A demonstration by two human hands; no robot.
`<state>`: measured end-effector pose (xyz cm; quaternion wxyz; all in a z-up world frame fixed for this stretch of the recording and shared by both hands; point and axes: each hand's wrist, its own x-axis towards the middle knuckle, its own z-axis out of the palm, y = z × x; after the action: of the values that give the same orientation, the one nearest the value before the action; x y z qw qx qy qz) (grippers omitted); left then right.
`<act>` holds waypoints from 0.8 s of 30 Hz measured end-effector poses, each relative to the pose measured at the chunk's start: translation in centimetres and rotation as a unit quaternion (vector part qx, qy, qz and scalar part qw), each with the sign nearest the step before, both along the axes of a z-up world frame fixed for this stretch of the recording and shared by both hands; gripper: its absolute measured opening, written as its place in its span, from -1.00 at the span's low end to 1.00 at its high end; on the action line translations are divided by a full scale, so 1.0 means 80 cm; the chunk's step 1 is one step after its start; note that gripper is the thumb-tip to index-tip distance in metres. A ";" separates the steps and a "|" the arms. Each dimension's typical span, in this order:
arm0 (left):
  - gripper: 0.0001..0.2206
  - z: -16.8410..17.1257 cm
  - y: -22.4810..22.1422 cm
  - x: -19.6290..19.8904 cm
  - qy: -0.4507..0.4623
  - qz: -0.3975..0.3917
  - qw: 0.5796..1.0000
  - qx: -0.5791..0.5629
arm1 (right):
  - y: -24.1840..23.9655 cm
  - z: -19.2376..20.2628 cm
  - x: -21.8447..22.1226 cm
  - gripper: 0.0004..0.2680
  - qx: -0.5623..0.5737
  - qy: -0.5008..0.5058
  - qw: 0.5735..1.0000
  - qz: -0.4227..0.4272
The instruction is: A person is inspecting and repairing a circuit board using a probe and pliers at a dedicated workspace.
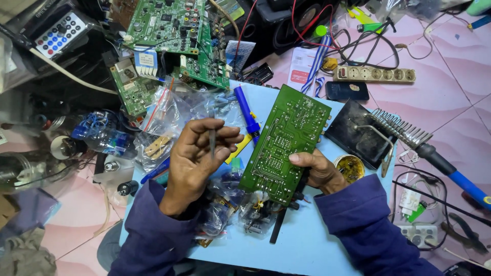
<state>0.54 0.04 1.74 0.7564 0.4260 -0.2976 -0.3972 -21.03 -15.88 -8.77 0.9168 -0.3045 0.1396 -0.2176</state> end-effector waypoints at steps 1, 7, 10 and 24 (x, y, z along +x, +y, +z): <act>-0.57 0.000 -0.001 -0.001 0.002 0.001 1.000 0.001 | 0.000 0.001 0.000 -0.55 0.001 0.002 1.000 0.001; -0.78 -0.015 0.002 0.004 -0.094 0.101 0.990 0.014 | -0.003 0.007 0.003 -0.56 0.000 -0.010 1.000 0.006; -0.79 -0.021 -0.002 -0.002 -0.146 0.137 0.980 0.015 | -0.003 0.000 0.003 -0.58 0.000 -0.010 1.000 0.007; -0.90 0.001 -0.010 -0.021 -0.337 0.143 0.927 0.078 | -0.005 -0.091 -0.029 -0.56 0.000 0.031 0.999 -0.017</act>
<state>-1.18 -0.78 1.82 0.6244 0.6304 -0.4395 -0.1397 -23.34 -16.25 -16.08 0.9082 -0.3085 0.1727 -0.2238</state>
